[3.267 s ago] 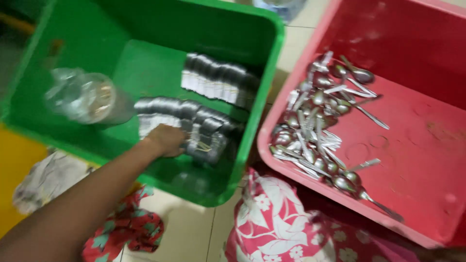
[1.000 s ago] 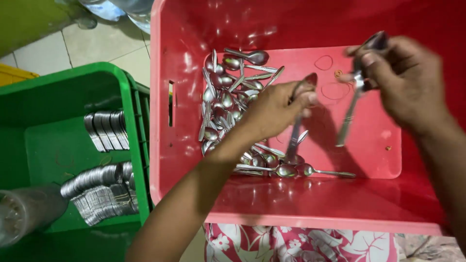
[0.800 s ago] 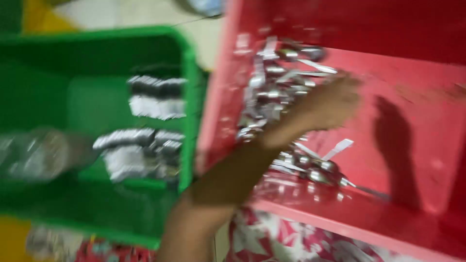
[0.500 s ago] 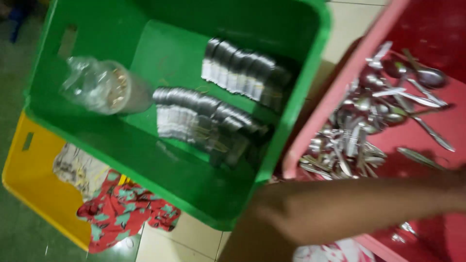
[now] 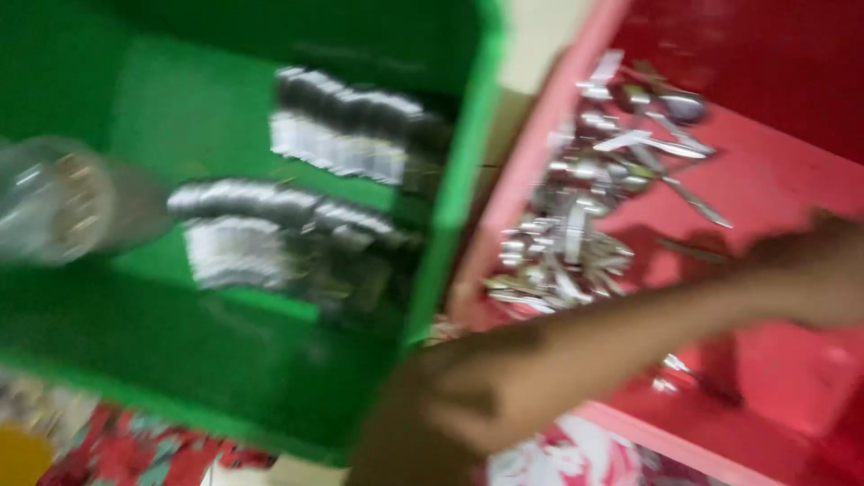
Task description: Bundling metal spoons together using rubber bands.
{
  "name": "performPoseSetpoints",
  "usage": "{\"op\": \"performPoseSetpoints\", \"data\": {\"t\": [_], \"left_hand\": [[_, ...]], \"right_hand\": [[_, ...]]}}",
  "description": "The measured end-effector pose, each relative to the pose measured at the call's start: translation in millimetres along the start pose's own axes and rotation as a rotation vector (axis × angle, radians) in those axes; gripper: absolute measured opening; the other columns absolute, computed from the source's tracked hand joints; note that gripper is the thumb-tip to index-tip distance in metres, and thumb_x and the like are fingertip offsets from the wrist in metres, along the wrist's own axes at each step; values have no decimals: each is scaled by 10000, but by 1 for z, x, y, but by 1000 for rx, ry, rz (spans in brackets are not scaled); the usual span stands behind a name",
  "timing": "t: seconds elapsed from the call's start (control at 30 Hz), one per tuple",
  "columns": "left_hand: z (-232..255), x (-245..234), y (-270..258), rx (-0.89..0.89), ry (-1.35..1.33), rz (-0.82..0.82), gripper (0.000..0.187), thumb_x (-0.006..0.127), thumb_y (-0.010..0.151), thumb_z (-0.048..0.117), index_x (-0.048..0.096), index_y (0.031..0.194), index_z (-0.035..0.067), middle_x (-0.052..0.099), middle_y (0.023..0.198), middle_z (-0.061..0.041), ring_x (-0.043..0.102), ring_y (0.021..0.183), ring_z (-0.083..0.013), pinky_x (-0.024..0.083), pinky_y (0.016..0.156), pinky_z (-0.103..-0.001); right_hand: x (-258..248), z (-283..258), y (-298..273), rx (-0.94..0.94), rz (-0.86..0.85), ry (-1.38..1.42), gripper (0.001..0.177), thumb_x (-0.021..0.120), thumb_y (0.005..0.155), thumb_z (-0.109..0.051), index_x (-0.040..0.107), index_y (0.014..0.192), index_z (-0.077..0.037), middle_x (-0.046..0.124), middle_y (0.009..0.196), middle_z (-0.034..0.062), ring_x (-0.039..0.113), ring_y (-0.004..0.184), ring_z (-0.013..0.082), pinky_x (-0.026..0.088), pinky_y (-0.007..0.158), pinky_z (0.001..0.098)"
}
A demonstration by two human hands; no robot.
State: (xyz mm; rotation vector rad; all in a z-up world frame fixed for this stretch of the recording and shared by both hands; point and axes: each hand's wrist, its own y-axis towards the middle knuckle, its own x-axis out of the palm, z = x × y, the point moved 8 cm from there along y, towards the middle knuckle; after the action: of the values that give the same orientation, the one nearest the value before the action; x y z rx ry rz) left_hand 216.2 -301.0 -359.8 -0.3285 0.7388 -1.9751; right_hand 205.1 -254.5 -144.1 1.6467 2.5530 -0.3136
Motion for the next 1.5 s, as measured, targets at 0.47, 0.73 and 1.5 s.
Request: {"op": "performPoseSetpoints", "data": {"t": [0.47, 0.73, 1.5], "left_hand": [[115, -147, -242, 423, 55, -272, 500, 507, 866, -32, 546, 1360, 38, 636, 1074, -138, 675, 897, -197, 590, 730, -290], [142, -183, -262, 450, 180, 90, 410, 548, 916, 8, 622, 1300, 131, 704, 1031, -59, 714, 812, -128, 616, 643, -252], [22, -215, -179, 504, 1466, 393, 578, 702, 656, 49, 651, 1231, 62, 567, 1173, -177, 559, 1013, -349, 433, 849, -472]], "right_hand": [[-45, -56, -52, -52, 329, 207, 214, 469, 1092, -49, 529, 1294, -89, 607, 1157, 70, 596, 1007, 148, 530, 963, 299], [-30, -57, -49, 71, 300, 132, 249, 631, 985, -76, 565, 1222, -115, 610, 925, 33, 496, 643, 96, 425, 549, 230], [-156, 14, -73, 12, 680, 231, 79, 486, 1192, -282, 553, 1157, -259, 456, 932, -110, 403, 775, -5, 453, 773, 165]]}}
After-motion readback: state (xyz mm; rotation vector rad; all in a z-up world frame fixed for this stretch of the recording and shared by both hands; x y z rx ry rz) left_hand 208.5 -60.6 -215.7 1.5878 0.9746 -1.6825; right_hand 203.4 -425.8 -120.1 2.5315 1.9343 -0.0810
